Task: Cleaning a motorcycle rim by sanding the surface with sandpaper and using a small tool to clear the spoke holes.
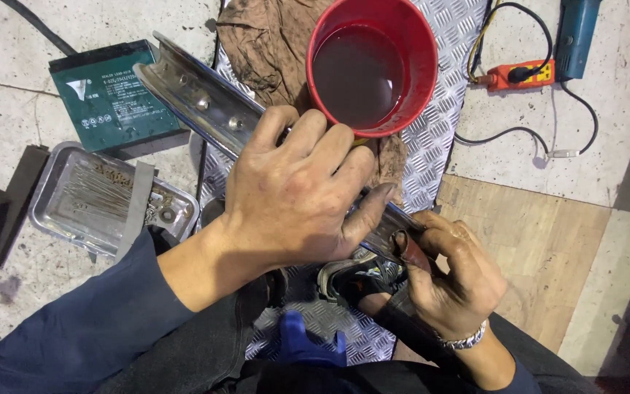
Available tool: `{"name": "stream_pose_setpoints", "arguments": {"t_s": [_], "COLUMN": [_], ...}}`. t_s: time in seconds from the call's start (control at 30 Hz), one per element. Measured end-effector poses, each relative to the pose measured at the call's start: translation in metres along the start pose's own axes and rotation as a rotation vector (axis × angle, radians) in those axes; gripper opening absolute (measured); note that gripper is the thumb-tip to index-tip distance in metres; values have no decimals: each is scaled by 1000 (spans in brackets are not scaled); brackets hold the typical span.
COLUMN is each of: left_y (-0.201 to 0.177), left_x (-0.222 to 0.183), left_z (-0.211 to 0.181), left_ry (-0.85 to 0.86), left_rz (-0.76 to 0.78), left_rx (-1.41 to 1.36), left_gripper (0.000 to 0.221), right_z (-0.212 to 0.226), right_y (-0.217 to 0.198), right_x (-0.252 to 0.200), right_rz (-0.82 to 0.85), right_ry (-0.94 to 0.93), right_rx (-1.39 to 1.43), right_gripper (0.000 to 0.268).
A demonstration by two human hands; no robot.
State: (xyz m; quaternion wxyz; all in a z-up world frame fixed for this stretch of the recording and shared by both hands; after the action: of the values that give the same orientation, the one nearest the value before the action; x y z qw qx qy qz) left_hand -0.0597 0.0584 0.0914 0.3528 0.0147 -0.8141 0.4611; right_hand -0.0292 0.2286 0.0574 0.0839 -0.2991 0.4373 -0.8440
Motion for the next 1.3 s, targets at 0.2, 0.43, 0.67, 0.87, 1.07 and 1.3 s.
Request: {"name": "stream_pose_setpoints", "arguments": {"t_s": [0.2,0.43,0.67,0.87,1.07,1.3], "left_y": [-2,-3,-4,-5,-3,-5], "left_x": [-1,0,-3,-3,-1,-2], "left_z": [2,0,0,-1,0,2], "left_ry": [-8,-8,-15,-3,-1,-7], "left_rz": [-4,-10,-10,3,1,-9], "left_rx": [16,2,-3,-8,-8,0], "left_gripper": [33,34,34,33,35,37], "right_z": [-7,2,2,2,1,5], "right_y": [0,-2,0,-2,-1,-2], "right_x": [-3,5,1,-3,-2,3], "right_rz": [15,67,84,40,9,2], "right_ry": [87,19,17,13,8,9], "right_rx": [-18,-27,-24,-18,-41,-37], "right_gripper": [19,15,16,18,18,15]}}
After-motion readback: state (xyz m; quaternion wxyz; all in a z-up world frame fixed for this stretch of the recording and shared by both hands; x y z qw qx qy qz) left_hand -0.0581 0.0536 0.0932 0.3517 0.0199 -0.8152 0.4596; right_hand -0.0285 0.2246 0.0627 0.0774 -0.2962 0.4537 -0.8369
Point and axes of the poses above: each hand's wrist, its own x-axis towards the middle knuckle, its own y-axis out of the palm, z = x × y, the point moved 9 cm from there along x, towards the middle knuckle, and after that the axes turned 11 degrees about -x, right-handed, at the moved point
